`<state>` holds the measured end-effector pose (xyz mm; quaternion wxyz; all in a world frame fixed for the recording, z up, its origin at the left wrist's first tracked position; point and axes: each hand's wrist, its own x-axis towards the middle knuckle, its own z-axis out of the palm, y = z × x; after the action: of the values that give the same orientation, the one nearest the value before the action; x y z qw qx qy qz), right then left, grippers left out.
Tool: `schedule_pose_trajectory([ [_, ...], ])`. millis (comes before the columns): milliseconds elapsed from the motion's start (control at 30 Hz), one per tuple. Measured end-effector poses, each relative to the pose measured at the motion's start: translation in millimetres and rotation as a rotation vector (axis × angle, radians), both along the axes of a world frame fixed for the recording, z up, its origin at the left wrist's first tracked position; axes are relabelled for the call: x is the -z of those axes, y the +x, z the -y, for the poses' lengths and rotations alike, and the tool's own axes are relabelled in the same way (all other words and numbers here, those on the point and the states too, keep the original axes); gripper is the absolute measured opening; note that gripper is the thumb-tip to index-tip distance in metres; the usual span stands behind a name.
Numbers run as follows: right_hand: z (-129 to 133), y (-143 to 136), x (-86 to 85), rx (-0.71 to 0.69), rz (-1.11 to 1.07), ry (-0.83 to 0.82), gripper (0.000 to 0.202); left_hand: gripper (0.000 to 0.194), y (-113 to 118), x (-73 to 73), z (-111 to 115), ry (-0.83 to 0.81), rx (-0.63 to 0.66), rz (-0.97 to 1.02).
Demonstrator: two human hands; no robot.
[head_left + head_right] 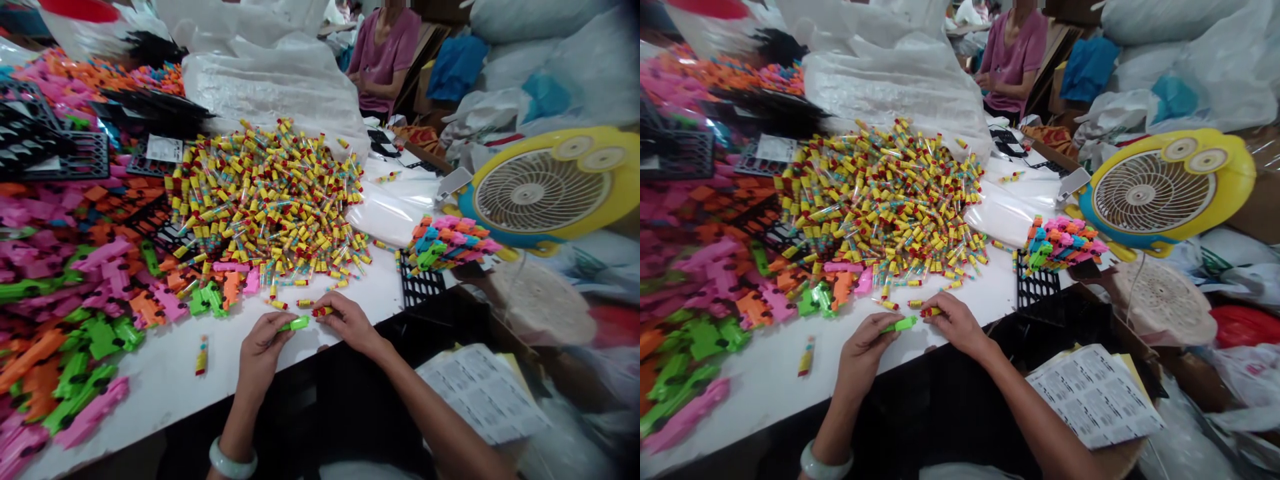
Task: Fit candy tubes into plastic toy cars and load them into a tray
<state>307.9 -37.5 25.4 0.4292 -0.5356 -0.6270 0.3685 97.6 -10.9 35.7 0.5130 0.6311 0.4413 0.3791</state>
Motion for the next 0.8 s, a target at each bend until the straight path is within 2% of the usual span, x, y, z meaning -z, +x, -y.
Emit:
schedule_pose_trajectory([
  [567,0.1,-0.7,0.7,0.014,-0.007,-0.020,0.015,0.021,-0.5,-0.5,1.0,0.011,-0.017,-0.010],
  [667,0.5,-1.3,0.8,0.086,-0.091,-0.066,0.018,0.022,-0.1,-0.5,1.7,-0.010,-0.033,-0.007],
  [800,1.6,-2.8,1.9,0.182,-0.383,-0.170,0.027,0.031,-0.3,1.1,2.6,-0.041,-0.116,-0.042],
])
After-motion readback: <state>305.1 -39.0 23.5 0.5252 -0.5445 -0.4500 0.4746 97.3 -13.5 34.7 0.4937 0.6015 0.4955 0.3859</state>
